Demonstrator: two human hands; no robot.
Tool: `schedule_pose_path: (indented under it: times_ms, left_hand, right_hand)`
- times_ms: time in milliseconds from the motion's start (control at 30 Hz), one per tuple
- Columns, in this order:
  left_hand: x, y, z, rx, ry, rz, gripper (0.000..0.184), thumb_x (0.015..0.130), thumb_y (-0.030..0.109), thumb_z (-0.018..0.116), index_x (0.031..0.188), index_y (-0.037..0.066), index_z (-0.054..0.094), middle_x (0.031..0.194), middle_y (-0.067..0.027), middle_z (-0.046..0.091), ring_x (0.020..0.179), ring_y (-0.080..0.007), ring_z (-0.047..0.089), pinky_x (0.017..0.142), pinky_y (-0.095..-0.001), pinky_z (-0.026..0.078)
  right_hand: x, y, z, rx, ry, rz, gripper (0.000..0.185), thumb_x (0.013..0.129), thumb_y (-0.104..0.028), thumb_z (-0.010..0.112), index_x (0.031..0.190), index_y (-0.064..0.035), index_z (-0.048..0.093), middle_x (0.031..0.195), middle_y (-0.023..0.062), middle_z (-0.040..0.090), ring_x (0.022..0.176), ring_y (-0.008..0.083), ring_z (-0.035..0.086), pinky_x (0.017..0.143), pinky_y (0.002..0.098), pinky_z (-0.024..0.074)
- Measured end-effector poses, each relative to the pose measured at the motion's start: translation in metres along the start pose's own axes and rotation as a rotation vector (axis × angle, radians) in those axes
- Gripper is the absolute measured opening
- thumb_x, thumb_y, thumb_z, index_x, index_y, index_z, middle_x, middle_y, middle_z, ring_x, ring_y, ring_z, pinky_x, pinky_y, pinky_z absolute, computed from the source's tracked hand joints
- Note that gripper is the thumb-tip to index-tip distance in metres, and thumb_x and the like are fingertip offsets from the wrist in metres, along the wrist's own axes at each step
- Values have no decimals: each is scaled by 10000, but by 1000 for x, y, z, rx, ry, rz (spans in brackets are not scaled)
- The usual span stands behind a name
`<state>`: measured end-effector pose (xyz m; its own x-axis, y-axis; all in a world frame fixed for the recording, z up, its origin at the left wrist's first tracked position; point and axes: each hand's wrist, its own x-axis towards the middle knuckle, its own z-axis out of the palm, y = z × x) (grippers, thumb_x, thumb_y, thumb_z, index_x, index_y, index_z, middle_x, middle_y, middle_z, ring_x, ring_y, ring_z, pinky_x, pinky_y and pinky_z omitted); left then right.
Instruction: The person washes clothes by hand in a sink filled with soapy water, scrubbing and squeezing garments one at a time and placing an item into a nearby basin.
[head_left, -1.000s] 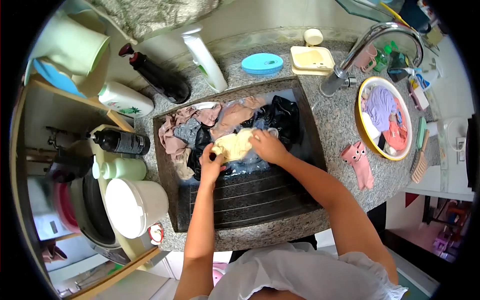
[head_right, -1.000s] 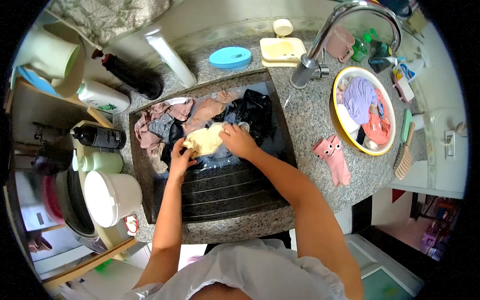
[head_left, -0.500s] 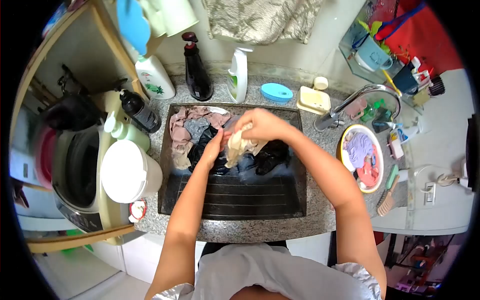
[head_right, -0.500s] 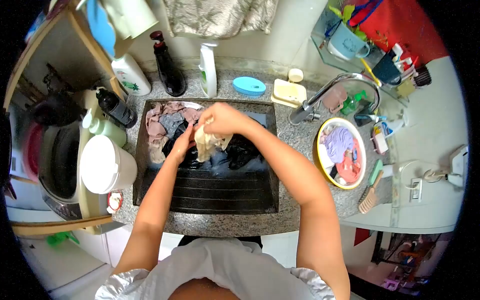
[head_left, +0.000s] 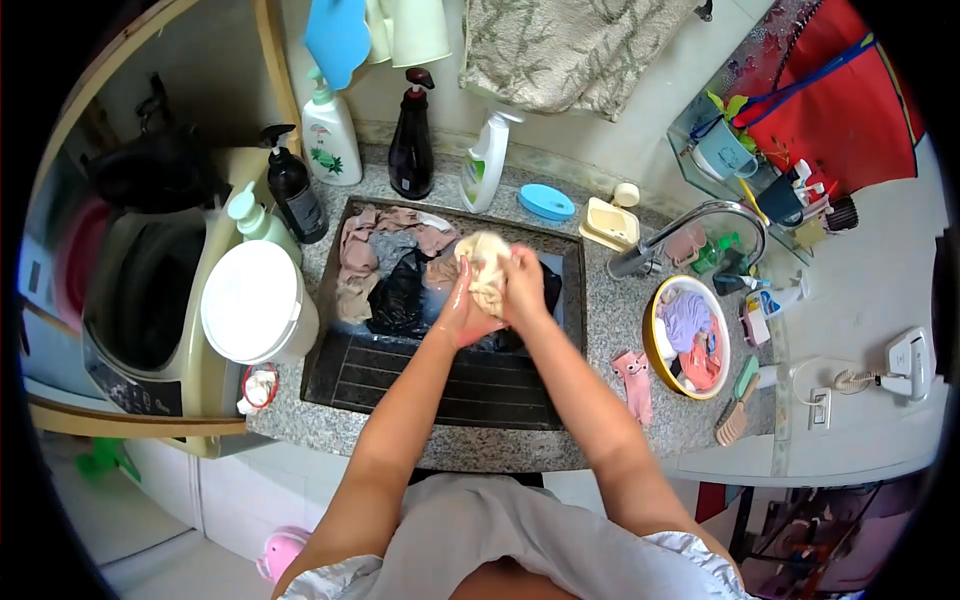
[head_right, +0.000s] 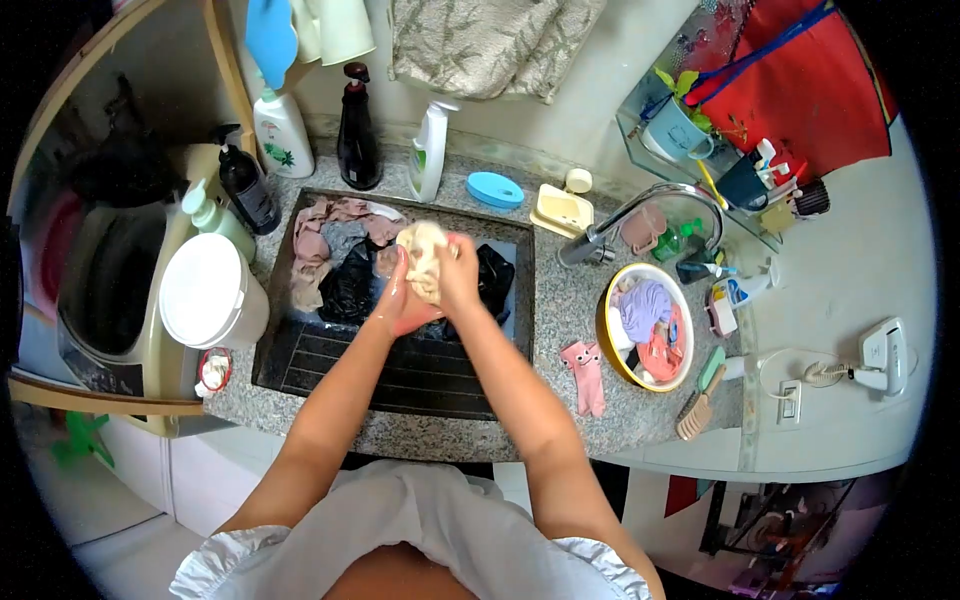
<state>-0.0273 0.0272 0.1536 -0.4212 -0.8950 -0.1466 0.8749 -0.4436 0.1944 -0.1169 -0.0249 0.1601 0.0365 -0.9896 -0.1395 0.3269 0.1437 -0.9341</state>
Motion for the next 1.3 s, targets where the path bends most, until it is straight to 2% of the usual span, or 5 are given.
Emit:
schedule_pose_path:
  times_ms: [267, 500, 700, 1033, 1300]
  left_hand:
    - [10, -25, -44, -76, 183, 91, 320, 868, 330, 510, 1071, 81, 505, 1001, -82, 564, 947, -227, 552, 851, -380, 430]
    - [2, -18, -7, -325, 77, 18, 242, 841, 165, 517, 1042, 34, 485, 861, -40, 526, 738, -118, 524, 472, -168, 384]
    - [-15, -32, 24, -424, -222, -157, 277, 857, 194, 506, 1099, 64, 470, 862, -31, 498, 678, -79, 474, 444, -155, 332]
    - [0, -4, 4, 1122, 387, -193, 265, 636, 230, 687, 800, 71, 552, 581, -40, 535, 557, -119, 540, 398, -256, 375]
    - [6, -48, -29, 1878, 737, -49, 636, 671, 424, 656, 1048, -25, 408, 883, -241, 613, 836, -386, 603, 724, -431, 475]
  right_hand:
    - [-61, -16, -38, -1261, -383, -730, 217, 810, -53, 527, 1024, -54, 569, 1094, 134, 563, 1049, 242, 528, 894, 308, 396]
    - [-26, -3, -62, 177, -268, 332, 537, 882, -473, 438, 1277, -122, 341, 1210, 100, 450, 1091, 201, 451, 850, 430, 450]
    - [-13, -16, -8, 676, -503, 256, 531, 856, -494, 452, 1246, -139, 380, 1145, 116, 491, 1057, 314, 496, 792, 466, 484]
    - [35, -1, -18, -597, -358, -29, 186, 706, -121, 632, 856, -30, 568, 791, 44, 600, 703, 119, 562, 614, 273, 458]
    - [6, 23, -16, -1335, -63, -46, 228, 743, -199, 573, 925, -62, 567, 890, 193, 616, 817, 364, 587, 712, 425, 454]
